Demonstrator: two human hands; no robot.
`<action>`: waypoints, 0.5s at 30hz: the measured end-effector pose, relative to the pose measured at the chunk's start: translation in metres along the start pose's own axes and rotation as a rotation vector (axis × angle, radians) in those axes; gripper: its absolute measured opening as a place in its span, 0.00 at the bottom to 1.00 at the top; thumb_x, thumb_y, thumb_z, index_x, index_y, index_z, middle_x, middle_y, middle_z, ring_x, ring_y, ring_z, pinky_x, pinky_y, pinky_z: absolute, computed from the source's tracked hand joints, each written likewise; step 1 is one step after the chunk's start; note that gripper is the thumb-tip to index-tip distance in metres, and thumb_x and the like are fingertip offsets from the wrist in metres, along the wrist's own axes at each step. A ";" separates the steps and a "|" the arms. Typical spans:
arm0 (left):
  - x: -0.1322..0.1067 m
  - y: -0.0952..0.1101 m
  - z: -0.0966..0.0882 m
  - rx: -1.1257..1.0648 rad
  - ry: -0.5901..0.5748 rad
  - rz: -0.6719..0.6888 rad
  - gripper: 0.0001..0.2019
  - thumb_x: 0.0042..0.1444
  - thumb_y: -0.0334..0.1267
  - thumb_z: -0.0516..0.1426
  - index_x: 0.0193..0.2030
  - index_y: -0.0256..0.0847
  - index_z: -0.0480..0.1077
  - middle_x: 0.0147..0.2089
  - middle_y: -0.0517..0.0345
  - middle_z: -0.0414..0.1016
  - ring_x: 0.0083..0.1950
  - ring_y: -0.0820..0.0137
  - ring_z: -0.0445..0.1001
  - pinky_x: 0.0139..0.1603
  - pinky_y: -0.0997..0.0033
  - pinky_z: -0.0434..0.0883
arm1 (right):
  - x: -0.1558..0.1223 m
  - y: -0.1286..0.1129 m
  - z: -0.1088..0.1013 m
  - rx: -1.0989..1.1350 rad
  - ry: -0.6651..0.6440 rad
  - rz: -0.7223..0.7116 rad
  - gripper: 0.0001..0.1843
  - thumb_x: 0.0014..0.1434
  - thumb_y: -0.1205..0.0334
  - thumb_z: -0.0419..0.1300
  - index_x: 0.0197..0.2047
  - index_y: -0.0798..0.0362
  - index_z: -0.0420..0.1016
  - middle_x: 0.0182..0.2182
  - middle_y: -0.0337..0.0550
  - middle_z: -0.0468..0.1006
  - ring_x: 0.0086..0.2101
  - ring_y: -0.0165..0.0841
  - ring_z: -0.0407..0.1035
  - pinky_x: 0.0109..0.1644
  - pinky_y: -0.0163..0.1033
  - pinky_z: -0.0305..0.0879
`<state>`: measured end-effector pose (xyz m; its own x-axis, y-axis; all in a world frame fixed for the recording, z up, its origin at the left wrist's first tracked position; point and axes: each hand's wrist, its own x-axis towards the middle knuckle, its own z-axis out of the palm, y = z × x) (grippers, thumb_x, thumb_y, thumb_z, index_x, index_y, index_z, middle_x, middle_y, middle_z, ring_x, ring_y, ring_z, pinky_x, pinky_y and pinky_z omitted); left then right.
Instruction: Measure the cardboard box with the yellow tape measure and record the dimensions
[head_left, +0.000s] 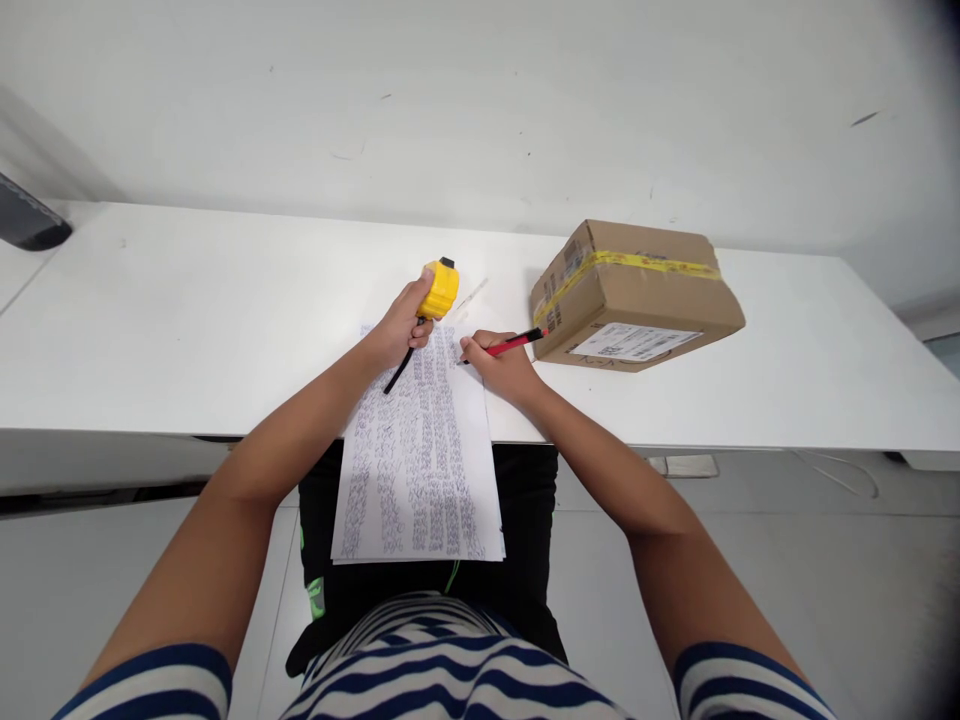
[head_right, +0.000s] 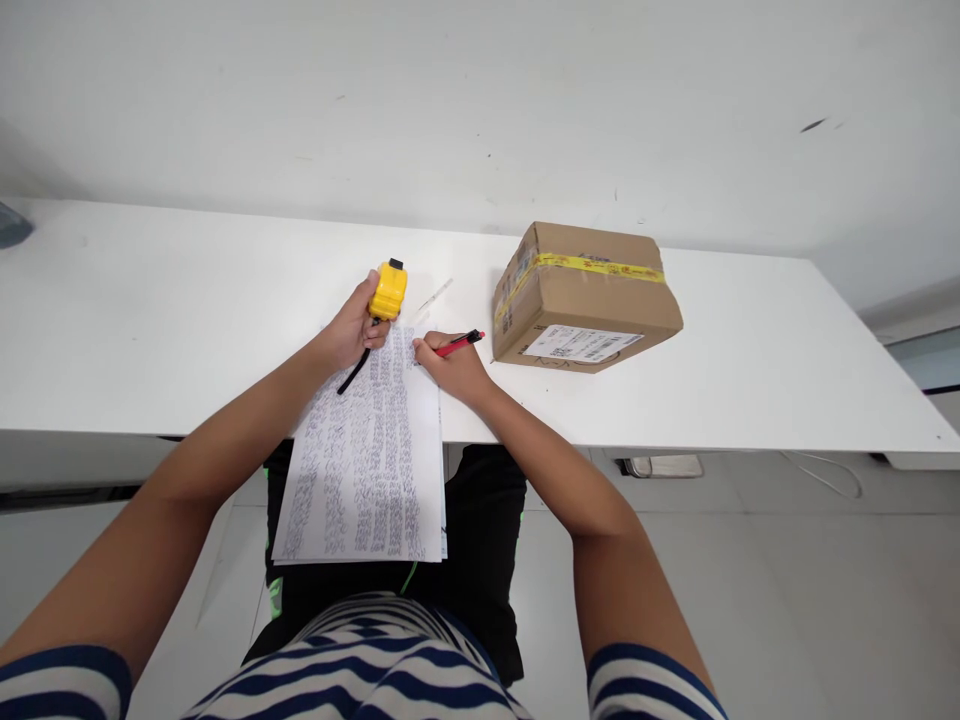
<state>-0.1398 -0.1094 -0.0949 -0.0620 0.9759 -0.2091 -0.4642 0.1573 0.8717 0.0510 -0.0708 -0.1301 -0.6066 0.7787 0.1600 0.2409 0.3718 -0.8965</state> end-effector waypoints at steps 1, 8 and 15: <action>0.000 0.000 0.000 -0.002 0.003 -0.002 0.26 0.60 0.66 0.62 0.40 0.42 0.68 0.27 0.65 0.70 0.15 0.85 0.55 0.14 0.78 0.48 | 0.000 0.000 0.000 0.003 -0.028 0.002 0.29 0.63 0.38 0.59 0.20 0.47 0.59 0.20 0.38 0.68 0.25 0.31 0.60 0.31 0.40 0.58; 0.004 -0.001 -0.001 0.022 0.019 -0.005 0.27 0.64 0.67 0.57 0.40 0.42 0.69 0.27 0.64 0.70 0.15 0.85 0.54 0.13 0.77 0.47 | 0.000 -0.002 -0.002 0.017 -0.030 0.008 0.26 0.63 0.39 0.59 0.22 0.49 0.68 0.22 0.39 0.72 0.27 0.33 0.64 0.33 0.41 0.62; 0.004 -0.002 -0.002 0.038 0.018 0.006 0.25 0.63 0.66 0.59 0.40 0.42 0.70 0.28 0.63 0.71 0.15 0.84 0.54 0.13 0.76 0.48 | -0.001 0.001 -0.002 -0.029 0.013 0.000 0.26 0.64 0.42 0.58 0.21 0.48 0.63 0.21 0.38 0.68 0.26 0.32 0.60 0.32 0.41 0.58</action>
<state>-0.1406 -0.1065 -0.0985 -0.0814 0.9741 -0.2112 -0.4299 0.1569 0.8891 0.0532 -0.0703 -0.1309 -0.5971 0.7849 0.1656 0.2629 0.3865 -0.8840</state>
